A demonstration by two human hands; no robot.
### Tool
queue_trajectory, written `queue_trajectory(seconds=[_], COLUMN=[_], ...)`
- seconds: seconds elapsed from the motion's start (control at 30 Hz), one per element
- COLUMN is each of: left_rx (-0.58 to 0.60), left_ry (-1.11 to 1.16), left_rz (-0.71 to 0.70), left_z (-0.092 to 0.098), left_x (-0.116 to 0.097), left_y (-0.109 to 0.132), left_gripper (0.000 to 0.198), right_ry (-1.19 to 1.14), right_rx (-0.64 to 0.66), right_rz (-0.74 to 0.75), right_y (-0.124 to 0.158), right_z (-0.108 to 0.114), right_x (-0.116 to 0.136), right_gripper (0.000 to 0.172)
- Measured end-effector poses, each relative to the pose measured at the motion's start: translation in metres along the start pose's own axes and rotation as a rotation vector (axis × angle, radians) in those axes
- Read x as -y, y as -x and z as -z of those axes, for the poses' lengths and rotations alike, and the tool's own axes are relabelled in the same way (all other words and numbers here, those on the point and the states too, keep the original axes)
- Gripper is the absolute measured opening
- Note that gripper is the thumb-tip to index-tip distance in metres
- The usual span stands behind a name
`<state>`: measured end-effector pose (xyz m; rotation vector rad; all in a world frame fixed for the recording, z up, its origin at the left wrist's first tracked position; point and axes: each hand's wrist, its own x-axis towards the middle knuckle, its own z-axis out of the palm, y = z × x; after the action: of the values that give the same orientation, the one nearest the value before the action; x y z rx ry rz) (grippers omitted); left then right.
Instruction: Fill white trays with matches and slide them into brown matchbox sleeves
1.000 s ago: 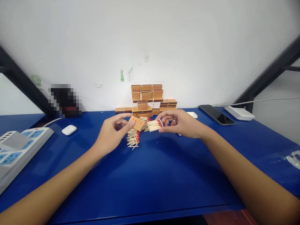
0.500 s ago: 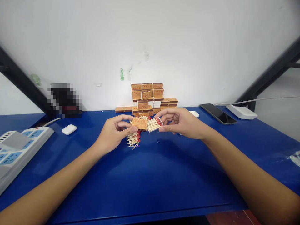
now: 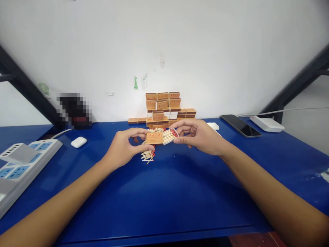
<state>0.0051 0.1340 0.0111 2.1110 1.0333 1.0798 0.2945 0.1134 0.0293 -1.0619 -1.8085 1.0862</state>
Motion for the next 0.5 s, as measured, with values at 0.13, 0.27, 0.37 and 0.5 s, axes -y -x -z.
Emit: queue_trajectory(seconds=[0.13, 0.27, 0.37, 0.5], left_rx=[0.012, 0.027, -0.009, -0.050], left_ry=[-0.068, -0.064, -0.059, -0.043], left_rz=[-0.048, -0.065, -0.074, -0.089], left_z=[0.003, 0.004, 0.003, 0.003], left_x=[0.000, -0.001, 0.000, 0.000], left_y=[0.000, -0.001, -0.001, -0.002], left_gripper=[0.049, 0.046, 0.045, 0.046], right_ry=[0.002, 0.005, 0.025, 0.040], right_rx=[0.007, -0.002, -0.069, -0.154], right_rz=[0.002, 0.007, 0.043, 0.125], right_y=[0.000, 0.000, 0.000, 0.000], right_z=[0.000, -0.002, -0.006, -0.011], right_x=[-0.001, 0.000, 0.001, 0.003], right_gripper=[0.046, 0.046, 0.044, 0.042])
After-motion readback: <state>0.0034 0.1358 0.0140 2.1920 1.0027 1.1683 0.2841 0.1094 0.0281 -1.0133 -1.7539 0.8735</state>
